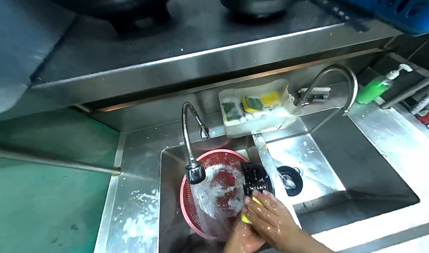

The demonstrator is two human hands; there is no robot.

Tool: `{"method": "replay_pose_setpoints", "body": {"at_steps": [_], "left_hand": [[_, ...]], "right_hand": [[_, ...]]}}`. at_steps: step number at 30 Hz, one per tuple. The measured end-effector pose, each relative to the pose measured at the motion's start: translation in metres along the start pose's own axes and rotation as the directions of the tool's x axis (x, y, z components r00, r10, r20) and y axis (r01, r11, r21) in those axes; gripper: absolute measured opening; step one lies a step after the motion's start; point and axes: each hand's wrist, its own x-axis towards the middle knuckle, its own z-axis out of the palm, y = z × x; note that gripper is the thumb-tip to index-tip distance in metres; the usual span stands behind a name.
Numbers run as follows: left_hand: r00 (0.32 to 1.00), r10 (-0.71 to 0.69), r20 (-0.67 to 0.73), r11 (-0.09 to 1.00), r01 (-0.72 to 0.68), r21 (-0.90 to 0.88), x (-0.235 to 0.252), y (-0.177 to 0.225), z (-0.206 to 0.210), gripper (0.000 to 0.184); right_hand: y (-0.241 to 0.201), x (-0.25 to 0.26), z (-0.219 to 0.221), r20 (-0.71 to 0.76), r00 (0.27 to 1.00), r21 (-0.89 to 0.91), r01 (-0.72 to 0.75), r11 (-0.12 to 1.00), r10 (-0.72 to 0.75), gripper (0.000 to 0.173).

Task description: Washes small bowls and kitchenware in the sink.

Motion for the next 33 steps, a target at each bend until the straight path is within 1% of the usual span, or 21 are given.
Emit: {"method": "replay_pose_setpoints", "body": {"at_steps": [1,3,4,5,6,8,9,11,12,13,15,17,18,20,23,25,26,28,30,31,33], "left_hand": [[1.0,-0.002,-0.028,0.999,0.003,0.043,0.0,0.004,0.001,0.052],[0.991,0.006,-0.131,0.979,0.02,0.201,0.001,0.015,0.003,0.034],[0.984,-0.001,-0.179,0.962,0.05,0.269,0.004,0.02,0.004,0.029],[0.975,-0.017,-0.22,0.947,0.087,0.31,0.004,0.021,0.006,0.026],[0.967,-0.031,-0.252,0.936,0.116,0.332,0.003,0.021,0.01,0.023],[0.975,-0.025,-0.222,0.919,0.11,0.38,-0.001,0.019,0.018,0.017],[0.988,-0.007,-0.156,0.902,0.074,0.426,-0.003,0.017,0.021,0.015],[0.996,0.087,-0.003,0.838,-0.071,0.541,-0.014,0.013,0.032,0.018],[0.985,0.165,0.058,0.783,-0.167,0.599,-0.022,0.01,0.039,0.018],[0.963,0.251,0.099,0.726,-0.255,0.639,-0.028,0.009,0.042,0.021],[0.902,0.419,0.107,0.607,-0.366,0.705,-0.032,0.004,0.039,0.03],[0.817,0.547,0.182,0.446,-0.469,0.762,-0.005,-0.005,0.015,0.033],[0.764,0.615,0.195,0.401,-0.516,0.757,0.019,-0.007,0.01,0.04],[0.596,0.793,0.125,0.264,-0.521,0.812,0.068,0.002,0.017,0.052],[0.431,0.9,0.057,0.12,-0.373,0.92,0.097,0.03,0.038,0.058],[0.37,0.919,0.137,0.036,-0.423,0.905,0.1,0.044,0.04,0.057],[0.358,0.916,0.179,0.01,-0.467,0.884,0.1,0.051,0.043,0.057],[0.383,0.89,0.247,0.001,-0.545,0.838,0.101,0.063,0.05,0.059],[0.478,0.824,0.305,0.033,-0.577,0.816,0.096,0.072,0.054,0.058],[0.562,0.763,0.319,0.083,-0.574,0.814,0.089,0.073,0.055,0.057],[0.725,0.634,0.27,0.28,-0.54,0.794,0.061,0.063,0.067,0.045]], "right_hand": [[0.003,0.021,-0.006,0.024,1.0,0.005,-0.017,1.0,0.017,0.034],[0.014,0.075,-0.025,0.227,0.945,0.044,-0.254,0.966,0.238,0.034],[0.027,0.105,-0.036,0.427,0.825,0.069,-0.437,0.897,0.37,0.034],[0.045,0.131,-0.043,0.608,0.659,0.083,-0.607,0.791,0.442,0.031],[0.063,0.146,-0.044,0.712,0.52,0.098,-0.738,0.667,0.472,0.028],[0.088,0.149,-0.042,0.814,0.329,0.154,-0.917,0.369,0.478,0.032],[0.097,0.14,-0.04,0.843,0.275,0.197,-0.958,0.21,0.463,0.032],[0.1,0.106,-0.032,0.871,0.221,0.321,-0.932,-0.167,0.439,0.027],[0.095,0.085,-0.027,0.873,0.227,0.4,-0.839,-0.368,0.432,0.024],[0.083,0.066,-0.022,0.86,0.243,0.479,-0.685,-0.549,0.448,0.026],[0.056,0.042,-0.008,0.775,0.234,0.632,-0.306,-0.712,0.587,0.038],[0.036,0.028,0.012,0.695,0.24,0.697,0.009,-0.717,0.678,0.046],[0.025,0.023,0.02,0.697,0.236,0.674,0.106,-0.731,0.677,0.05],[0.003,0.021,0.03,0.756,0.149,0.613,0.18,-0.769,0.638,0.05],[-0.006,0.037,0.024,0.776,-0.062,0.631,0.084,-0.771,0.628,0.046],[-0.01,0.046,0.014,0.66,-0.173,0.729,-0.089,-0.679,0.731,0.044],[-0.012,0.05,0.008,0.568,-0.184,0.777,-0.203,-0.597,0.802,0.044],[-0.005,0.06,-0.01,0.363,-0.072,0.848,-0.387,-0.361,0.929,0.045],[0.017,0.072,-0.027,0.197,0.118,0.868,-0.482,-0.118,0.973,0.045],[0.032,0.08,-0.034,0.173,0.202,0.854,-0.518,-0.045,0.964,0.042],[0.06,0.092,-0.044,0.278,0.338,0.83,-0.556,-0.048,0.899,0.038]]}}
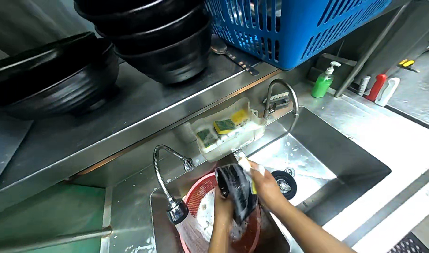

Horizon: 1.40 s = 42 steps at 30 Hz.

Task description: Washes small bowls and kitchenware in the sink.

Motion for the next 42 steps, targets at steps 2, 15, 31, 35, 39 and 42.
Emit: {"method": "replay_pose_setpoints", "body": {"at_steps": [2,15,31,35,39,42], "left_hand": [[0.984,-0.179,0.012,0.975,0.179,-0.135,-0.043,0.035,0.006,0.037],[0.98,-0.178,0.089,0.886,0.199,-0.419,-0.053,-0.03,-0.024,0.028],[0.994,-0.101,-0.044,0.946,0.082,-0.314,-0.038,-0.008,0.008,0.043],[0.984,-0.008,-0.176,0.948,-0.048,-0.313,-0.06,-0.005,-0.001,0.03],[0.976,-0.043,-0.215,0.975,-0.007,-0.224,-0.056,-0.006,-0.025,0.046],[0.981,-0.077,-0.179,0.974,0.035,-0.223,-0.05,-0.001,-0.035,0.054]], "right_hand": [[0.008,0.0,0.0,0.042,0.994,-0.009,-0.098,0.995,0.098,0.038],[0.025,-0.04,-0.014,0.195,0.969,-0.247,-0.099,0.964,0.15,0.048],[-0.011,-0.031,0.016,0.203,0.968,-0.414,0.22,0.884,-0.145,0.04],[0.03,-0.029,0.046,0.372,0.927,-0.58,0.277,0.767,-0.054,0.031],[0.023,-0.025,0.051,0.437,0.895,-0.685,0.268,0.677,0.087,0.035],[0.022,-0.026,0.053,0.403,0.901,-0.62,0.14,0.772,0.16,0.044]]}}
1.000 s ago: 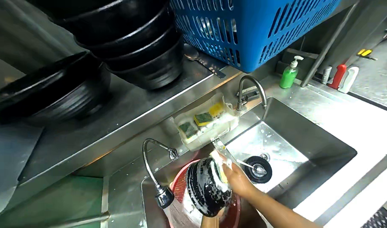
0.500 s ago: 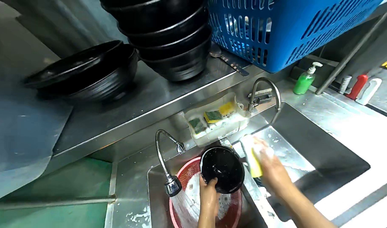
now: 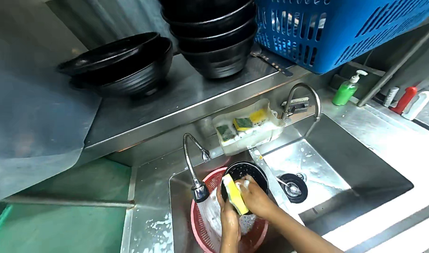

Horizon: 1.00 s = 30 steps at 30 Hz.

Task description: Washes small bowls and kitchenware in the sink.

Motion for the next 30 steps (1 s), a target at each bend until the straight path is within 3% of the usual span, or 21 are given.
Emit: {"method": "replay_pose_setpoints", "body": {"at_steps": [2,5,7,9,13,15,17,18,20,23,24,25,28,30], "left_hand": [[1.0,-0.012,0.013,1.0,0.012,-0.023,0.003,0.002,-0.002,0.051],[0.999,-0.047,0.003,0.993,0.047,-0.109,0.005,0.001,-0.002,0.045],[0.996,-0.074,0.058,0.987,0.082,-0.142,0.006,0.003,-0.003,0.047],[0.988,-0.083,0.132,0.981,0.104,-0.161,0.006,0.003,-0.004,0.052],[0.977,-0.062,0.202,0.981,0.097,-0.167,0.002,0.005,0.004,0.059],[0.971,0.014,0.237,0.992,0.016,-0.126,0.004,0.003,0.003,0.068],[0.979,0.084,0.184,0.993,-0.068,-0.095,0.008,0.004,-0.001,0.079],[0.985,0.119,0.121,0.99,-0.109,-0.088,0.009,0.006,-0.002,0.08],[0.976,0.199,0.085,0.979,-0.193,-0.073,0.012,0.007,-0.003,0.085],[0.946,0.288,0.151,0.955,-0.295,0.024,0.013,0.003,0.004,0.094],[0.936,0.314,0.158,0.945,-0.324,0.043,0.014,0.004,0.008,0.094],[0.926,0.336,0.17,0.935,-0.35,0.059,0.015,0.005,0.012,0.092],[0.93,0.338,0.147,0.931,-0.352,0.091,0.013,-0.006,0.021,0.082],[0.942,0.322,0.095,0.932,-0.333,0.141,0.006,-0.011,0.023,0.073]], "right_hand": [[-0.004,-0.005,0.006,0.033,0.999,0.124,-0.021,0.992,0.017,0.052],[-0.014,-0.01,0.012,0.092,0.996,0.222,-0.034,0.975,0.014,0.048],[-0.018,-0.009,0.009,0.086,0.996,0.314,-0.064,0.947,0.038,0.046],[-0.017,-0.006,0.002,0.062,0.997,0.337,-0.066,0.939,0.048,0.055],[-0.01,-0.009,-0.006,0.074,0.997,0.46,-0.05,0.886,0.018,0.04],[-0.013,-0.02,-0.004,0.121,0.993,0.347,-0.033,0.937,-0.01,0.047],[-0.009,-0.035,-0.002,0.213,0.973,0.0,0.088,0.996,-0.086,0.047],[-0.002,-0.039,-0.005,0.288,0.945,-0.204,0.22,0.954,-0.157,0.046],[0.012,-0.032,-0.028,0.441,0.883,-0.596,0.421,0.684,-0.16,0.051],[0.015,-0.006,-0.065,0.49,0.872,-0.866,0.484,0.129,0.019,0.039],[0.016,-0.003,-0.066,0.466,0.884,-0.884,0.464,0.055,0.028,0.038],[0.021,-0.004,-0.061,0.45,0.893,-0.885,0.445,0.136,0.004,0.04],[0.037,-0.024,-0.023,0.39,0.915,-0.592,0.332,0.734,-0.1,0.053],[0.04,-0.037,0.0,0.269,0.944,-0.323,0.275,0.905,-0.191,0.049]]}}
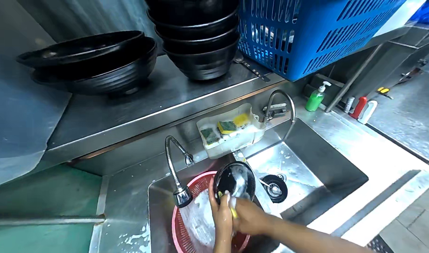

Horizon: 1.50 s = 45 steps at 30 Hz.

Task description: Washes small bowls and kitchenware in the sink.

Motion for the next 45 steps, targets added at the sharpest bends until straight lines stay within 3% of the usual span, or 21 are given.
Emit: {"method": "replay_pose_setpoints", "body": {"at_steps": [2,4,6,8,11,15,19,22,25,27,30,33,35,38,41,43,45], "left_hand": [[1.0,0.002,0.01,0.998,-0.003,0.065,-0.005,0.006,-0.005,0.067],[0.999,0.031,0.04,0.989,-0.036,0.144,-0.007,0.006,-0.014,0.065],[0.998,0.015,0.066,0.979,-0.028,0.203,-0.008,0.003,-0.023,0.07],[0.994,-0.069,0.085,0.973,0.049,0.227,-0.002,0.009,-0.025,0.073],[0.987,-0.16,0.032,0.972,0.151,0.182,0.002,0.02,-0.018,0.076],[0.994,-0.008,-0.112,0.994,0.02,0.103,-0.026,0.012,0.01,0.09],[0.981,0.13,-0.143,0.976,-0.102,0.19,-0.05,0.007,0.015,0.084],[0.99,0.139,-0.025,0.945,-0.125,0.303,-0.046,0.009,-0.002,0.08],[0.994,0.061,0.094,0.924,-0.092,0.371,-0.035,0.017,-0.01,0.085],[0.996,0.024,0.087,0.932,-0.053,0.358,-0.022,0.03,-0.009,0.083],[0.996,0.068,-0.058,0.976,-0.055,0.209,-0.024,0.041,0.005,0.083],[0.978,0.147,-0.15,0.986,-0.132,0.104,-0.045,0.024,0.024,0.083],[0.976,0.15,-0.155,0.985,-0.135,0.105,-0.048,0.015,0.025,0.076],[0.983,0.133,-0.124,0.975,-0.108,0.195,-0.047,0.011,0.015,0.077],[0.995,0.095,-0.038,0.948,-0.079,0.309,-0.049,0.009,0.009,0.084],[0.995,0.096,0.033,0.92,-0.102,0.378,-0.041,0.017,0.014,0.087],[0.987,0.12,0.102,0.889,-0.153,0.431,-0.029,0.028,0.014,0.086]], "right_hand": [[0.006,-0.009,0.01,-0.025,0.999,-0.014,0.047,0.999,-0.048,0.052],[0.036,-0.017,0.002,0.068,0.992,-0.326,0.125,0.937,-0.108,0.048],[0.059,-0.013,-0.021,0.234,0.967,-0.601,0.222,0.768,-0.096,0.044],[0.06,-0.01,-0.029,0.246,0.967,-0.675,0.217,0.706,-0.062,0.043],[0.04,-0.015,-0.011,0.077,0.997,-0.575,0.056,0.816,-0.014,0.037],[0.002,-0.019,0.006,0.004,0.991,-0.347,-0.126,0.929,0.135,0.034],[0.021,-0.026,0.029,-0.062,0.997,-0.231,0.022,0.973,-0.037,0.036],[0.048,-0.029,0.001,0.091,0.996,-0.386,0.055,0.921,-0.021,0.044],[0.068,-0.022,-0.035,0.196,0.981,-0.568,0.106,0.816,0.009,0.048],[0.065,-0.019,-0.034,0.112,0.994,-0.558,0.071,0.827,-0.01,0.046],[0.043,-0.023,-0.015,-0.149,0.979,-0.451,0.059,0.891,-0.141,0.032],[0.006,-0.029,0.016,-0.349,0.929,-0.185,0.062,0.981,-0.124,0.033],[0.01,-0.031,0.035,-0.394,0.911,-0.15,0.068,0.986,-0.123,0.034],[0.044,-0.035,0.014,-0.092,0.986,-0.301,0.103,0.948,-0.137,0.036],[0.072,-0.018,-0.058,0.328,0.939,-0.596,0.291,0.748,-0.105,0.039],[0.079,0.0,-0.089,0.343,0.925,-0.728,0.371,0.576,-0.162,0.043],[0.077,0.0,-0.087,0.25,0.955,-0.786,0.296,0.542,-0.16,0.048]]}}
